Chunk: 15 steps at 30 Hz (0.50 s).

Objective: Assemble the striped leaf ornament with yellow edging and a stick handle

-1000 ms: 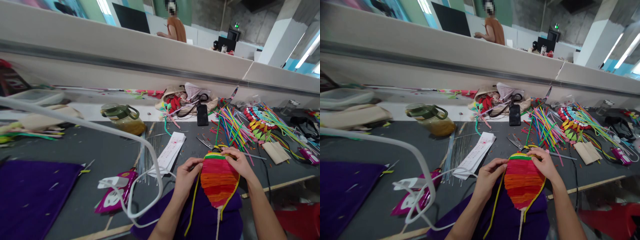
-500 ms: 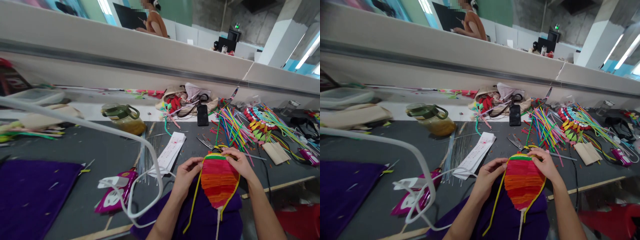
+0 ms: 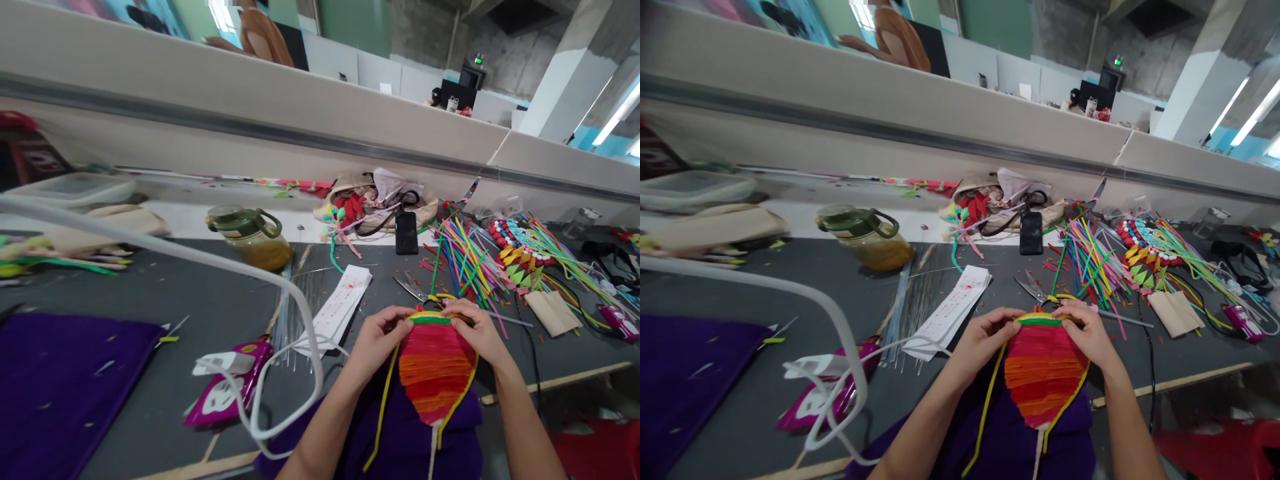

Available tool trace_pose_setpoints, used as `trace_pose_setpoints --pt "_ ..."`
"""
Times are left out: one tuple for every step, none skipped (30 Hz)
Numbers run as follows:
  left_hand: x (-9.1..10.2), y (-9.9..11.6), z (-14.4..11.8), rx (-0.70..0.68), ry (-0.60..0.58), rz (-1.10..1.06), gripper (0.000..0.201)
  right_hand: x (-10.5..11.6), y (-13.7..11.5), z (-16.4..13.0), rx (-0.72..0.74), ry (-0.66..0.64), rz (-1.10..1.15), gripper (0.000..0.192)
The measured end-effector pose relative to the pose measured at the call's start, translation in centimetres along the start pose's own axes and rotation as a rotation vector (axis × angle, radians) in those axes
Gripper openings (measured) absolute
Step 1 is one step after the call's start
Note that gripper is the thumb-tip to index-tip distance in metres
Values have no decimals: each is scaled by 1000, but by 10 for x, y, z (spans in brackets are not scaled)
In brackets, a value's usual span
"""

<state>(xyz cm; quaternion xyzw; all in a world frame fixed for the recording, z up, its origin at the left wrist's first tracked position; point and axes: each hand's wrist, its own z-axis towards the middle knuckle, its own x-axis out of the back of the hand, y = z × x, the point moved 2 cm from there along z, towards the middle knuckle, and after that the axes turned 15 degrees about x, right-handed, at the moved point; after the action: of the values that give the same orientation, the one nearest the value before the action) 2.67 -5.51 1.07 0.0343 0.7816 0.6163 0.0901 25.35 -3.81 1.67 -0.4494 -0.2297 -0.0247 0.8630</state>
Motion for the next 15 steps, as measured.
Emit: trace_pose_setpoints --pt "0 0 1 -12 6 12 29 0 0 0 0 -1 0 25" --pt "0 -1 1 -25 15 18 28 0 0 0 0 -3 -1 25" --pt "0 -1 1 -36 27 20 27 0 -1 0 -1 -3 -5 25" --pt "0 -2 1 -45 42 20 26 0 -1 0 -1 -6 -9 25" --pt "0 -4 0 -53 57 21 25 0 -2 1 -2 -8 -13 26" --pt "1 -5 0 -61 71 24 25 0 -3 1 -3 -10 -16 26" --pt "1 -6 -1 -69 82 32 24 0 -3 1 -4 -12 -17 25" --pt "2 -6 -2 -79 91 45 24 0 -4 1 -4 -12 -19 25" --pt "2 -7 -3 -92 100 60 24 0 -5 2 -3 -12 -20 25" --pt "2 -7 -4 -105 109 73 23 0 -5 2 -3 -14 -23 25" --pt "2 -8 -5 -113 113 83 23 0 -5 2 -3 -14 -26 25" --pt "3 -8 -6 -115 114 88 24 0 -5 2 -2 -16 -28 25" --pt "2 -9 -6 -112 109 83 25 0 -5 2 -3 -19 -29 25" --pt "2 -9 -7 -102 101 68 26 0 -5 2 -2 -24 -29 25" --pt "1 -10 -7 -89 90 48 27 0 -5 2 -1 -30 -30 25"
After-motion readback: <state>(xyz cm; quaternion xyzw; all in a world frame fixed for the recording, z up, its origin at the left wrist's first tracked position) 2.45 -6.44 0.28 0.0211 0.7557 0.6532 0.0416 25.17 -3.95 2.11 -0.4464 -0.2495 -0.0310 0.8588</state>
